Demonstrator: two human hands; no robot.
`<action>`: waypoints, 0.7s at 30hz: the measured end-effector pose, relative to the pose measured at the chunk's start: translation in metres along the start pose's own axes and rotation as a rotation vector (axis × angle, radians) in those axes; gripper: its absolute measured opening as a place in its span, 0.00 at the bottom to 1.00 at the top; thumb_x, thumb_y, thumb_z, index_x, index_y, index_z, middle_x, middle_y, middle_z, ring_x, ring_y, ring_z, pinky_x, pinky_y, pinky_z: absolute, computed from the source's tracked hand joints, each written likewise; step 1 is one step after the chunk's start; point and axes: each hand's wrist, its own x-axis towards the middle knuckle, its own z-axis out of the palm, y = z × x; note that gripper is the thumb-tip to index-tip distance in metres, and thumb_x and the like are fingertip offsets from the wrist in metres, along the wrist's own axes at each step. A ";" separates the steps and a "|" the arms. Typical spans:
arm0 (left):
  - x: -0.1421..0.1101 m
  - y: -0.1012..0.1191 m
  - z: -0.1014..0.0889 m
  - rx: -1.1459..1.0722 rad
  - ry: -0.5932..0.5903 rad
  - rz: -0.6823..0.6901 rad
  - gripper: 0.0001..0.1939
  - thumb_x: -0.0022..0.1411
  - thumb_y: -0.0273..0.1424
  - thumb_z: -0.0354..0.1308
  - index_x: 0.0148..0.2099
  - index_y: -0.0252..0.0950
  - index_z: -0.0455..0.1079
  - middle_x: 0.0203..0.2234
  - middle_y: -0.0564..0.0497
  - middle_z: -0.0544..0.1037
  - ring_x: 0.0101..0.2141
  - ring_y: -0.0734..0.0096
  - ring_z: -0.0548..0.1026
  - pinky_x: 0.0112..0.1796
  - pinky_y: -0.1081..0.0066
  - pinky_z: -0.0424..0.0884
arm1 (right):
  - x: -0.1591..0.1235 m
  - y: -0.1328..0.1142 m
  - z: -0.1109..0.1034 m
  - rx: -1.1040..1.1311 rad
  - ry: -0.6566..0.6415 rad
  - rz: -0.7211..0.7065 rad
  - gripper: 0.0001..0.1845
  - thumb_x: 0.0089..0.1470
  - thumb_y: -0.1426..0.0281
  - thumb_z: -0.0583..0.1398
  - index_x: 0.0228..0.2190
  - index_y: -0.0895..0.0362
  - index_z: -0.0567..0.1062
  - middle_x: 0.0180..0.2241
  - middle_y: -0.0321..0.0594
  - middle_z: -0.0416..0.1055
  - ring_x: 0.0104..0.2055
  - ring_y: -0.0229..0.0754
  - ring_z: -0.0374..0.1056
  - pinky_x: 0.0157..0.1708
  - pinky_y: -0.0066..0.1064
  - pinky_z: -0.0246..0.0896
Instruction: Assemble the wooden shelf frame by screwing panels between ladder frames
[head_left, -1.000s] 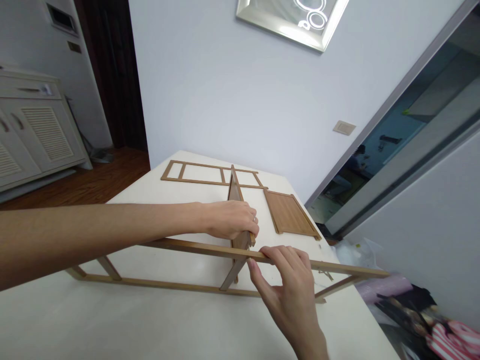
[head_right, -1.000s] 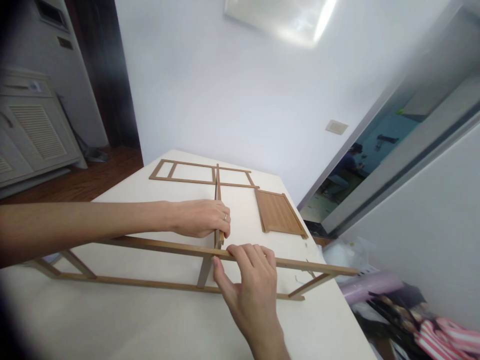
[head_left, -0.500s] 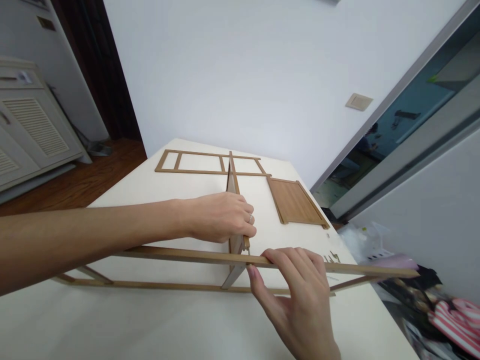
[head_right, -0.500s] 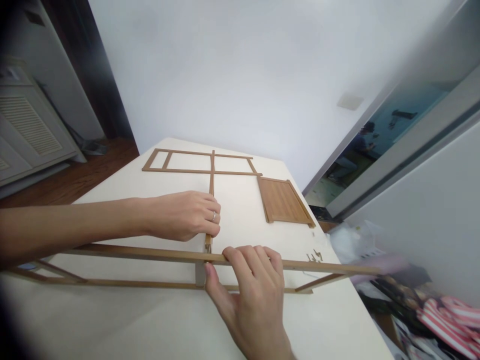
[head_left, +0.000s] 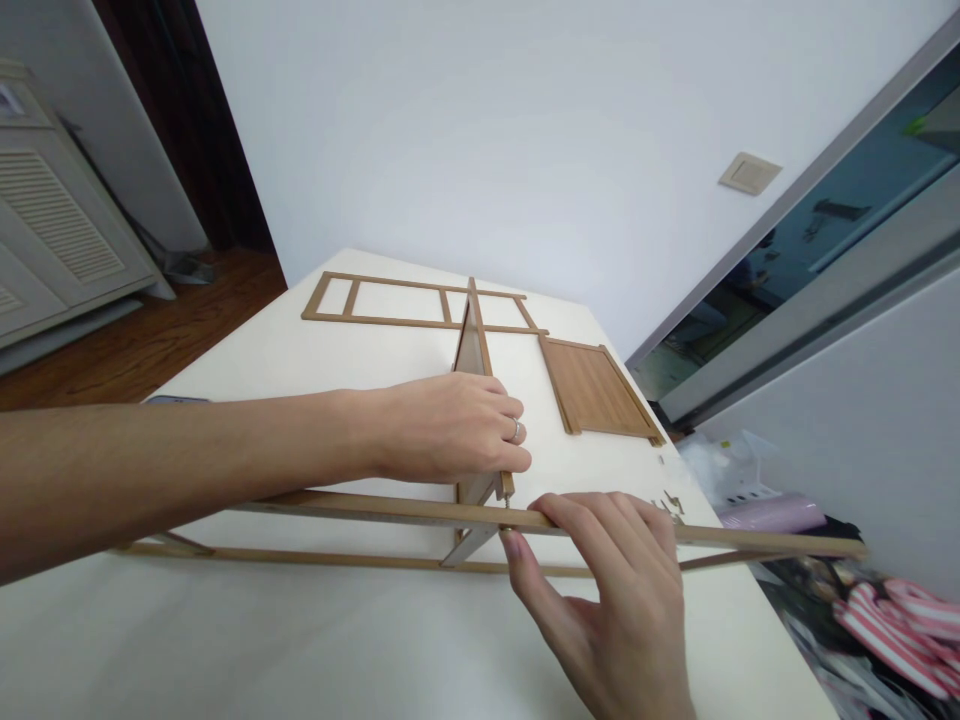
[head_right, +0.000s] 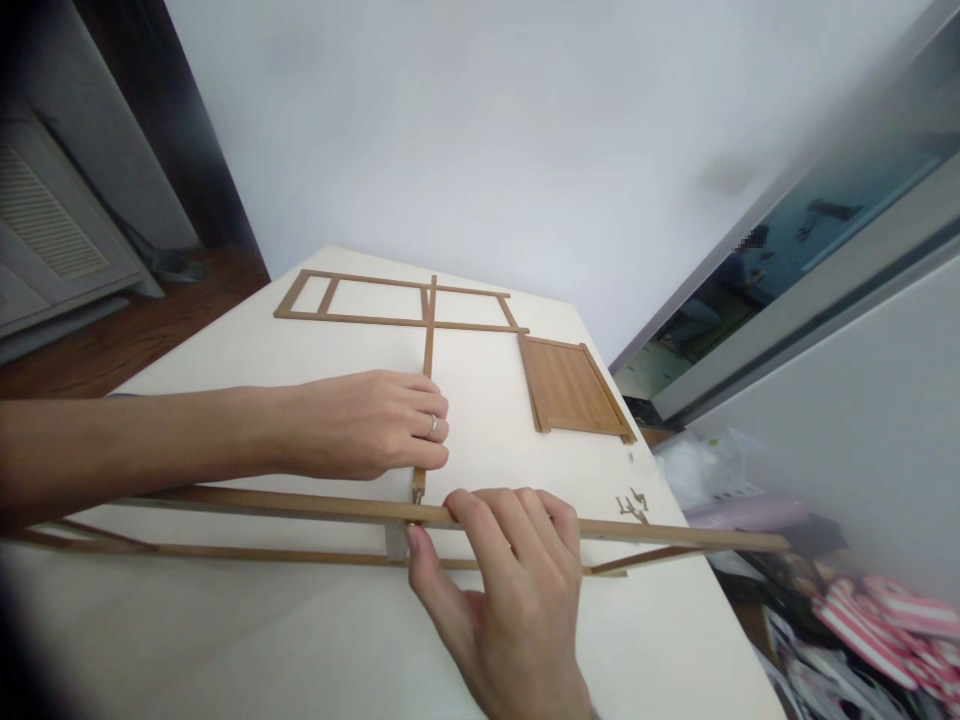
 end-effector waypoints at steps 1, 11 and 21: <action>0.000 0.000 0.000 -0.003 0.009 0.005 0.16 0.61 0.11 0.54 0.33 0.39 0.69 0.27 0.54 0.78 0.32 0.66 0.71 0.39 0.67 0.67 | 0.000 0.000 0.000 0.002 0.000 0.002 0.04 0.65 0.70 0.65 0.38 0.54 0.74 0.31 0.32 0.75 0.33 0.38 0.69 0.44 0.35 0.56; 0.000 0.001 -0.001 -0.006 0.012 0.012 0.16 0.62 0.11 0.54 0.33 0.39 0.70 0.27 0.54 0.78 0.32 0.66 0.71 0.40 0.67 0.67 | 0.002 0.001 -0.002 -0.013 -0.025 -0.020 0.04 0.66 0.69 0.64 0.41 0.55 0.74 0.33 0.33 0.77 0.34 0.39 0.70 0.44 0.35 0.56; 0.000 0.000 0.000 -0.021 0.026 0.022 0.16 0.62 0.11 0.54 0.34 0.39 0.71 0.28 0.54 0.78 0.33 0.66 0.72 0.41 0.66 0.67 | 0.000 0.004 -0.001 -0.015 -0.024 -0.039 0.04 0.67 0.68 0.64 0.42 0.54 0.75 0.34 0.34 0.78 0.34 0.39 0.72 0.44 0.36 0.57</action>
